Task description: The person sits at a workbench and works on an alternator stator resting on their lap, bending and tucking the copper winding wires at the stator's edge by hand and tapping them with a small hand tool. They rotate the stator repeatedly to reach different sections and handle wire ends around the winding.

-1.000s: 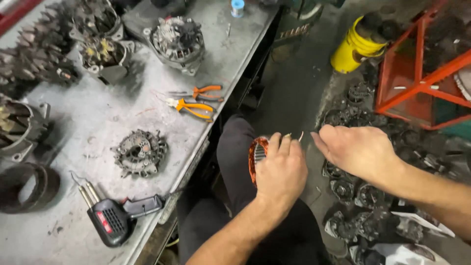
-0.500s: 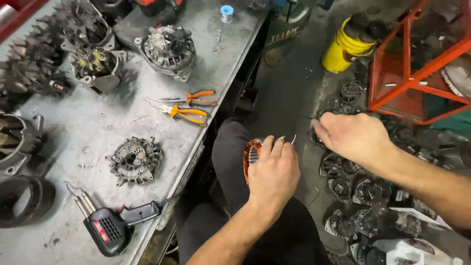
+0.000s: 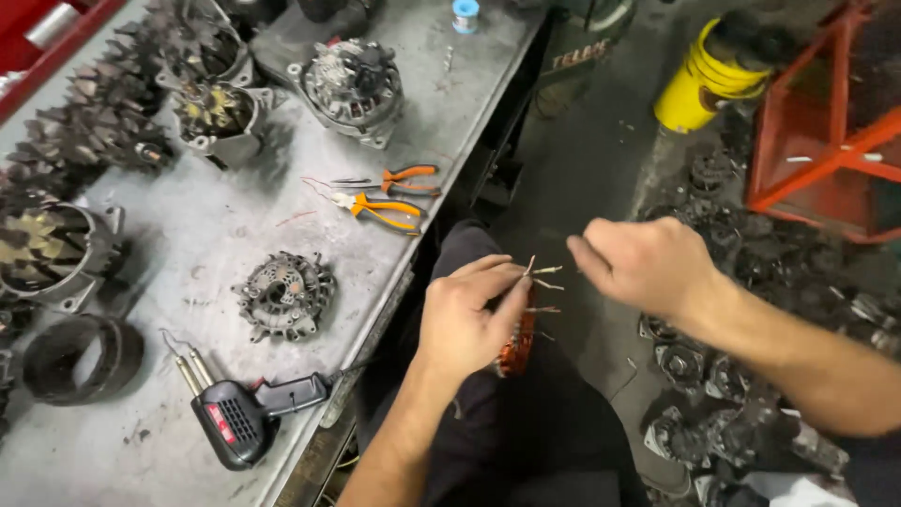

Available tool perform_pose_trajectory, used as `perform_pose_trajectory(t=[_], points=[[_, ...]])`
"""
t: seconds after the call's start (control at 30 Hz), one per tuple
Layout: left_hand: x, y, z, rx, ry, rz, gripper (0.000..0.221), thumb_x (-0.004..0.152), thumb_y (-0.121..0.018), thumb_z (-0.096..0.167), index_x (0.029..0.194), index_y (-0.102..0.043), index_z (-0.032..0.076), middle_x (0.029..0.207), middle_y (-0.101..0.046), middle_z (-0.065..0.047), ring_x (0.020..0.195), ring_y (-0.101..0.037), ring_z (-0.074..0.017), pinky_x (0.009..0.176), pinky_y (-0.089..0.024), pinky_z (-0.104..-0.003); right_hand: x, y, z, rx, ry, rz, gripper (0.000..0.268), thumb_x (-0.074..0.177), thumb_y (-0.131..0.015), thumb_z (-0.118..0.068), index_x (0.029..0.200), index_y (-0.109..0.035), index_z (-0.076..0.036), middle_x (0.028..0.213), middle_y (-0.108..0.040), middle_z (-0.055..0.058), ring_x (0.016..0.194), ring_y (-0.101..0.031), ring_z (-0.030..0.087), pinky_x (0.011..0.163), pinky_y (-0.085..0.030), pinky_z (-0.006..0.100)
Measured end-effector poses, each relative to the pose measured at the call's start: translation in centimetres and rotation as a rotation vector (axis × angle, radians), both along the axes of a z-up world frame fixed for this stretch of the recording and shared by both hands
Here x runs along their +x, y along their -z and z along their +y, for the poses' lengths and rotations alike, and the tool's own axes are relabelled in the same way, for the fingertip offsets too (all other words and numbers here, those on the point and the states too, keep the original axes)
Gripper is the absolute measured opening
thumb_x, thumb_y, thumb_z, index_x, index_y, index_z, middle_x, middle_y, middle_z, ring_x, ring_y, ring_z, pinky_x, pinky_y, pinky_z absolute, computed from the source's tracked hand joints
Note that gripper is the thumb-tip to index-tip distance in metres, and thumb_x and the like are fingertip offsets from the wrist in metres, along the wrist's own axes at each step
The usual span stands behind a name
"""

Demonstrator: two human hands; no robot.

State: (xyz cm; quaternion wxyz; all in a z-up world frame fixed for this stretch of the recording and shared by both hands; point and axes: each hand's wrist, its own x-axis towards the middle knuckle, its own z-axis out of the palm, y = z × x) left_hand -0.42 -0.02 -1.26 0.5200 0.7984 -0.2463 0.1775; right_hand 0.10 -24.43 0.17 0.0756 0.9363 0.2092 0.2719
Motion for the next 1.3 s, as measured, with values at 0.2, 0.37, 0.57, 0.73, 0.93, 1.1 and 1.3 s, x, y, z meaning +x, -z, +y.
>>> perform_pose_trajectory(t=[0.2, 0.37, 0.57, 0.73, 0.93, 1.1, 1.3], points=[[1.2, 0.2, 2.1, -0.155, 0.100, 0.108, 0.007, 0.086, -0.076, 0.012, 0.091, -0.081, 0.010, 0.091, -0.081, -0.011, 0.103, -0.077, -0.0321, 0.085, -0.063, -0.042, 1.1, 0.1, 2.2, 0.051, -0.157, 0.015, 0.040, 0.096, -0.058, -0.051, 0.067, -0.046, -0.025, 0.051, -0.050, -0.002, 0.045, -0.063, 0.021, 0.045, -0.051, 0.035], [1.3, 0.0, 2.6, -0.290, 0.212, 0.151, 0.009, 0.087, -0.073, 0.004, 0.092, -0.081, 0.003, 0.091, -0.079, -0.019, 0.100, -0.076, -0.0401, 0.085, -0.062, -0.049, 1.7, 0.1, 3.6, 0.067, -0.255, 0.012, 0.042, 0.098, -0.054, -0.054, 0.068, -0.047, -0.026, 0.055, -0.051, -0.003, 0.049, -0.063, 0.019, 0.047, -0.051, 0.034], [1.7, 0.9, 3.4, -0.335, 0.212, 0.163, 0.008, 0.087, -0.076, 0.003, 0.093, -0.081, 0.002, 0.093, -0.080, -0.019, 0.101, -0.076, -0.0393, 0.084, -0.062, -0.048, 1.5, 0.9, 4.8, 0.053, -0.332, -0.078, 0.040, 0.100, -0.049, -0.049, 0.067, -0.046, -0.027, 0.053, -0.048, -0.008, 0.045, -0.059, 0.014, 0.045, -0.048, 0.030], [1.8, 1.7, 3.8, -0.385, 0.221, 0.174, 0.011, 0.088, -0.073, -0.002, 0.096, -0.080, -0.001, 0.094, -0.079, -0.021, 0.101, -0.076, -0.0401, 0.086, -0.061, -0.051, 3.4, -1.4, 4.0, 0.049, -0.291, -0.110, 0.038, 0.099, -0.061, -0.043, 0.068, -0.047, -0.025, 0.053, -0.046, -0.004, 0.047, -0.060, 0.019, 0.047, -0.049, 0.033], [1.9, 2.1, 3.8, -0.416, 0.245, 0.154, 0.009, 0.087, -0.074, -0.003, 0.095, -0.080, -0.002, 0.094, -0.079, -0.021, 0.102, -0.076, -0.0403, 0.087, -0.061, -0.051, 4.3, -0.3, 3.9, 0.016, -0.314, -0.126, 0.036, 0.102, -0.056, -0.046, 0.073, -0.048, -0.025, 0.055, -0.048, -0.007, 0.046, -0.059, 0.015, 0.047, -0.048, 0.029], [1.4, 2.2, 4.5, -0.407, 0.239, 0.167, 0.010, 0.088, -0.075, -0.001, 0.096, -0.080, 0.000, 0.096, -0.080, -0.020, 0.101, -0.076, -0.0406, 0.088, -0.061, -0.051, 3.1, -0.2, 5.9, 0.018, -0.390, -0.124, 0.036, 0.101, -0.050, -0.046, 0.071, -0.046, -0.026, 0.057, -0.048, -0.009, 0.048, -0.059, 0.012, 0.048, -0.046, 0.027], [2.1, 3.1, 4.1, -0.441, 0.259, 0.165, 0.011, 0.089, -0.075, 0.000, 0.098, -0.080, 0.000, 0.098, -0.080, -0.019, 0.101, -0.076, -0.0377, 0.089, -0.060, -0.049, 4.1, -0.2, 5.6, 0.081, -0.429, -0.050, 0.044, 0.103, -0.040, -0.054, 0.069, -0.048, -0.028, 0.056, -0.047, -0.012, 0.046, -0.056, 0.011, 0.047, -0.045, 0.027]])
